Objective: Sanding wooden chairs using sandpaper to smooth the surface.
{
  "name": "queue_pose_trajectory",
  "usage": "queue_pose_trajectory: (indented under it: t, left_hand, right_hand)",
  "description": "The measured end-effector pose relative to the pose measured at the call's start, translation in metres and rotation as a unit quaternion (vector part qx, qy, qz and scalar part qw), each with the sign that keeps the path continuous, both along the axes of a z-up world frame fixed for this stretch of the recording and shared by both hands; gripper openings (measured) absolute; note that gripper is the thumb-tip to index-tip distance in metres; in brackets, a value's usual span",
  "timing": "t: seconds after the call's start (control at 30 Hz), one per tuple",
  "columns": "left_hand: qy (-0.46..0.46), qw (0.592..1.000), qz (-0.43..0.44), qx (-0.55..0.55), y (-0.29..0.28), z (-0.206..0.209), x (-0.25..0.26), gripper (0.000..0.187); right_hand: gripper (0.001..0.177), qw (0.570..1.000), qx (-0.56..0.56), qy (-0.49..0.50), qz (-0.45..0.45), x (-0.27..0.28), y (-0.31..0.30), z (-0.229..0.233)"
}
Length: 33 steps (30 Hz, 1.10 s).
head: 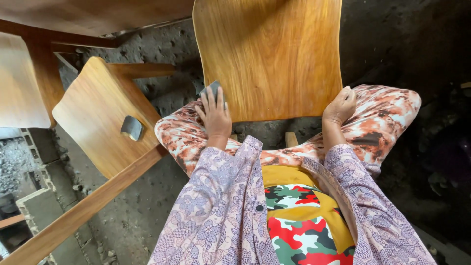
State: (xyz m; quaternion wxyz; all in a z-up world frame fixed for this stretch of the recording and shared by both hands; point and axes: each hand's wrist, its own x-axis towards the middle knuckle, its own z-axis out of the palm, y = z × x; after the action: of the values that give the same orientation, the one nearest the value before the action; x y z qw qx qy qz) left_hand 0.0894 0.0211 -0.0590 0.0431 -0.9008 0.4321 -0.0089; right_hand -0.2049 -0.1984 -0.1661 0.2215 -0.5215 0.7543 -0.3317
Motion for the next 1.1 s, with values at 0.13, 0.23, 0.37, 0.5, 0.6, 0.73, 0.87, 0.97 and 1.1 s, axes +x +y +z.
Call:
queue_pose_trajectory:
  t: [0.13, 0.23, 0.37, 0.5, 0.6, 0.73, 0.87, 0.97, 1.1]
  left_hand:
    - [-0.001, 0.996, -0.074, -0.047, 0.000, 0.030, -0.024, 0.054]
    - [0.030, 0.977, -0.203, -0.053, -0.001, 0.041, -0.052, 0.053]
    - [0.081, 0.976, -0.193, -0.068, -0.016, 0.026, -0.055, 0.055]
    - [0.071, 0.981, -0.163, -0.084, -0.065, 0.008, -0.030, 0.055]
    - [0.047, 0.986, -0.138, -0.076, -0.107, -0.018, -0.004, 0.063]
    - [0.097, 0.985, -0.122, -0.078, -0.141, -0.021, 0.018, 0.064]
    - [0.144, 0.983, -0.089, -0.068, -0.142, -0.021, 0.022, 0.056]
    - [0.120, 0.984, -0.093, -0.089, -0.118, -0.020, 0.011, 0.054]
    - [0.071, 0.986, -0.103, -0.107, -0.095, -0.015, 0.003, 0.056]
  right_hand:
    - [0.035, 0.998, 0.004, 0.004, 0.070, -0.003, -0.020, 0.011]
    - [0.049, 0.988, 0.016, 0.053, 0.145, 0.008, -0.038, 0.028]
    - [0.072, 0.973, 0.125, 0.069, 0.182, 0.024, -0.054, 0.055]
    - [0.077, 0.964, 0.184, 0.101, 0.162, 0.038, -0.059, 0.076]
    - [0.073, 0.966, 0.188, 0.085, 0.155, 0.045, -0.058, 0.095]
    - [0.070, 0.963, 0.216, 0.102, 0.123, 0.048, -0.058, 0.100]
    - [0.070, 0.955, 0.248, 0.111, 0.119, 0.049, -0.061, 0.099]
    - [0.072, 0.949, 0.272, 0.112, 0.116, 0.047, -0.061, 0.099]
    - [0.072, 0.946, 0.280, 0.121, 0.109, 0.052, -0.056, 0.103]
